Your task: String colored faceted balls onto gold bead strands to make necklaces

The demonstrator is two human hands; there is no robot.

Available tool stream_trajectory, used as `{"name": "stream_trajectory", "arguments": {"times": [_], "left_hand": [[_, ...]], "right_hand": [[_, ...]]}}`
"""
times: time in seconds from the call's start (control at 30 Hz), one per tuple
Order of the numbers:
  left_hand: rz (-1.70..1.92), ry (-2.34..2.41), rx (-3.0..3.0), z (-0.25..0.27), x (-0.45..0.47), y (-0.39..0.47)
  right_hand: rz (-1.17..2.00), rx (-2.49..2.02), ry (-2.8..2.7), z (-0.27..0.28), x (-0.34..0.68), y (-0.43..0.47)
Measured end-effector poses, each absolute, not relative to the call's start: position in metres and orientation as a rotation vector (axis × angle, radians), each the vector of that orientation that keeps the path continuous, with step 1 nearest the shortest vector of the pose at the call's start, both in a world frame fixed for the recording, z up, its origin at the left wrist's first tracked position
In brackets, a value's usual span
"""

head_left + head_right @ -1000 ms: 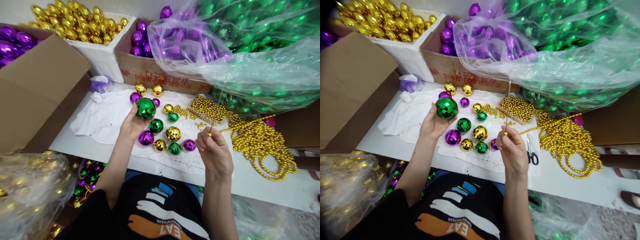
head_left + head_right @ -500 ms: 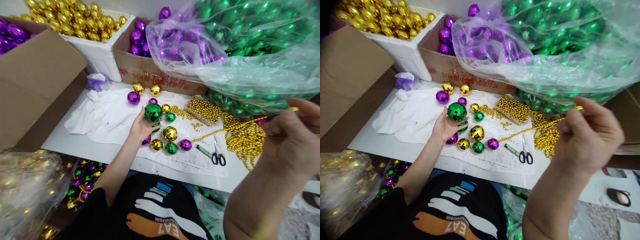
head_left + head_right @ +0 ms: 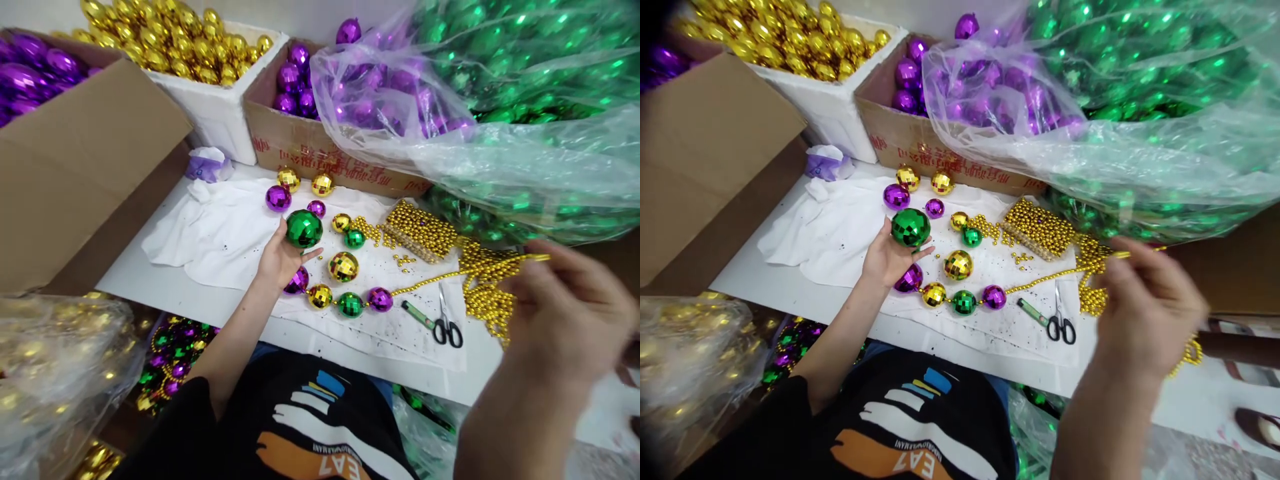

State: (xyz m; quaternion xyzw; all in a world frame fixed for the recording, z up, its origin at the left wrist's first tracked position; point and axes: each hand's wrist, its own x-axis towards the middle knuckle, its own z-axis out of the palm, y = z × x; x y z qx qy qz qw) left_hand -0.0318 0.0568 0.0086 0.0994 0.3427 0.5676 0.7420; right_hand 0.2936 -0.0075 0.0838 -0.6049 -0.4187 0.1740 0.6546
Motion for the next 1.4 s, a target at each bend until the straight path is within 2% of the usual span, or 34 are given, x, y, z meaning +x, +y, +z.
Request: {"name": "stream_trajectory", "arguments": {"times": [0.13, 0.23, 0.87, 1.4], "left_hand": [[1.160, 0.710, 0.144, 0.017, -0.022, 0.063], [1.133, 0.690, 0.096, 0.020, -0.013, 0.068], [1.171, 0.722, 0.150, 0.007, -0.005, 0.072], [1.076, 0.455, 0.338, -0.007, 0.003, 0.045]], "right_hand": [[0.988, -1.373, -1.068, 0.041, 0.220, -0.027], [1.187, -1.363, -1.103, 0.017, 0.194, -0.044], [1.150, -1.453, -1.157, 0.010, 0.195, -0.072], [1.063, -1.520, -1.139, -0.009, 0.183, -0.072]]}}
